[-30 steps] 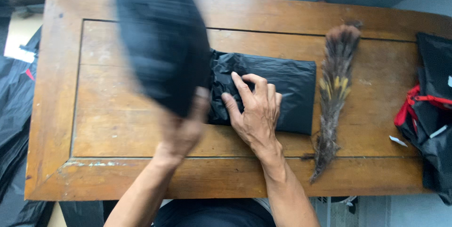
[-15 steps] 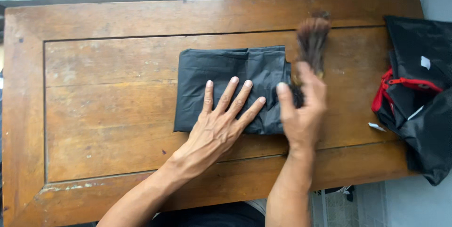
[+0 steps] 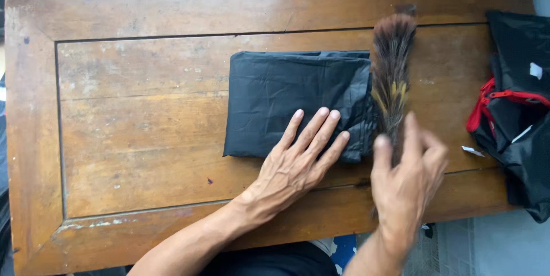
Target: The person folds a large black plastic sheet and places it inside a small black and white zippered bag, then uses a duster to clean the bag.
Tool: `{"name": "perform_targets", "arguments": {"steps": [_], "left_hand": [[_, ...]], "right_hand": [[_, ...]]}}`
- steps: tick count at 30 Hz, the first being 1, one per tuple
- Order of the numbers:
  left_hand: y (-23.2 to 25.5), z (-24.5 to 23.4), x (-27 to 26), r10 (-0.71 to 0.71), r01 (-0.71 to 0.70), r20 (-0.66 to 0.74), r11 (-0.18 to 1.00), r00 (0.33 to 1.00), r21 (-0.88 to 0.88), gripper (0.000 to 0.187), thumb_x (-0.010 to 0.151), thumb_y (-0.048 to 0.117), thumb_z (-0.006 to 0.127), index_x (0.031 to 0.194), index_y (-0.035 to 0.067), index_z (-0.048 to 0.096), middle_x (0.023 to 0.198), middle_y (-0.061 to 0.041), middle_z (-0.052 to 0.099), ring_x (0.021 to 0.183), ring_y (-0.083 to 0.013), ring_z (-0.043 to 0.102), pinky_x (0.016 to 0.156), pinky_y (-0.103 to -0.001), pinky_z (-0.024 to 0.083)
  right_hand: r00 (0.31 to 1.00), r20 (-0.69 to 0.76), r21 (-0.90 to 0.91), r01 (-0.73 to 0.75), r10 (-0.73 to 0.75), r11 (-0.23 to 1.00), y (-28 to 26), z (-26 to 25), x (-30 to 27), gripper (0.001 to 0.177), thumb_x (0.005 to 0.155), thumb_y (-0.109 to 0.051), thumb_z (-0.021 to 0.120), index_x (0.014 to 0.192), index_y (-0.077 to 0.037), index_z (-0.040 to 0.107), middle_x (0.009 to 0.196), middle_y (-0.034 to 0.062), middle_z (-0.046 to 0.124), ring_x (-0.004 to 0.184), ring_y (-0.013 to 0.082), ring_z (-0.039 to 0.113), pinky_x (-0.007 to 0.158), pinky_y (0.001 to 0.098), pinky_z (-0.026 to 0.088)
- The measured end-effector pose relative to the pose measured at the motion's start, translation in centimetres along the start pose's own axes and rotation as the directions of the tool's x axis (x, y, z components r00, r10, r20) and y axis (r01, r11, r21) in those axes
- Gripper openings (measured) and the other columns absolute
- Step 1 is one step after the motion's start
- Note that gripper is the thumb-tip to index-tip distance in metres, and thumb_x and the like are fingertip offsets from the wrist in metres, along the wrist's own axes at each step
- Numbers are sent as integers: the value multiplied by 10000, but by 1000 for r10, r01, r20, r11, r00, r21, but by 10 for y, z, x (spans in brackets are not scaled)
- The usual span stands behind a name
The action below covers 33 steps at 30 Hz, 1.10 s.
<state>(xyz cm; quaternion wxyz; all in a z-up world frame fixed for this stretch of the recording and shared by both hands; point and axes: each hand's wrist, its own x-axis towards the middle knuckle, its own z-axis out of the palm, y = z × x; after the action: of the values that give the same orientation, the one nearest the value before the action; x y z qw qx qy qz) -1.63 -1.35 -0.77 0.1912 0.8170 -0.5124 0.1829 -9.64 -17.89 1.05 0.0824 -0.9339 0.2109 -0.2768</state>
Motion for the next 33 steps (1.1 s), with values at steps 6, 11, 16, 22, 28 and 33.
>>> {"name": "perform_targets", "arguments": {"steps": [6, 11, 16, 22, 28, 33], "left_hand": [[5, 4, -3, 15, -18, -89, 999, 996, -38, 324, 1013, 63, 408, 1311, 39, 533, 1401, -160, 486, 1312, -337, 483, 1094, -534, 375], [0, 12, -6, -40, 28, -83, 990, 996, -141, 380, 1023, 44, 401, 1394, 125, 407, 1447, -186, 450, 1349, -303, 506, 1147, -499, 353], [-6, 16, -10, -75, 30, -64, 848, 995, -529, 218, 921, -81, 397, 1115, 16, 408, 1354, -355, 349, 1304, -467, 421, 1139, -621, 290], [-52, -41, 4, -260, 136, -121, 783, 958, -607, 429, 745, 11, 532, 1168, 58, 479, 1339, -180, 472, 1367, -421, 365, 1162, -666, 173], [-91, -18, -23, -365, 374, 83, 906, 927, -198, 814, 907, 533, 601, 1498, 79, 273, 1591, -104, 158, 1487, -343, 61, 1185, -618, 124], [-91, -5, -26, -289, 298, 83, 947, 954, -118, 757, 696, 377, 622, 1309, -44, 480, 1435, -217, 393, 1410, -430, 145, 1129, -611, 172]], "right_hand": [[896, 320, -149, -275, 309, 950, 17, 7, -31, 561, 905, -137, 535, 1460, -147, 452, 1021, 187, 484, 888, 423, 571, 683, 566, 468], [1000, -10, 88, 10, -10, 996, -23, -23, -25, 398, 1067, -118, 420, 1351, 154, 487, 1274, 356, 571, 1112, 501, 578, 925, 496, 447], [935, 352, 244, -44, -46, 969, -56, -28, -20, 416, 963, -121, 467, 1377, -128, 504, 1249, 89, 634, 1056, 238, 638, 900, 355, 469], [905, 414, 81, -147, 101, 986, -38, -12, -28, 476, 934, -147, 474, 1403, -225, 481, 1250, 98, 628, 1005, 347, 626, 759, 432, 478], [742, 600, 109, -446, 299, 888, -80, -18, -29, 559, 915, -298, 399, 1472, -269, 362, 668, 62, 711, 549, 251, 688, 649, 392, 519], [804, 592, 416, -244, -57, 876, -102, 3, -56, 542, 916, -174, 466, 1450, -216, 383, 639, 83, 630, 443, 221, 477, 533, 354, 415]]}}
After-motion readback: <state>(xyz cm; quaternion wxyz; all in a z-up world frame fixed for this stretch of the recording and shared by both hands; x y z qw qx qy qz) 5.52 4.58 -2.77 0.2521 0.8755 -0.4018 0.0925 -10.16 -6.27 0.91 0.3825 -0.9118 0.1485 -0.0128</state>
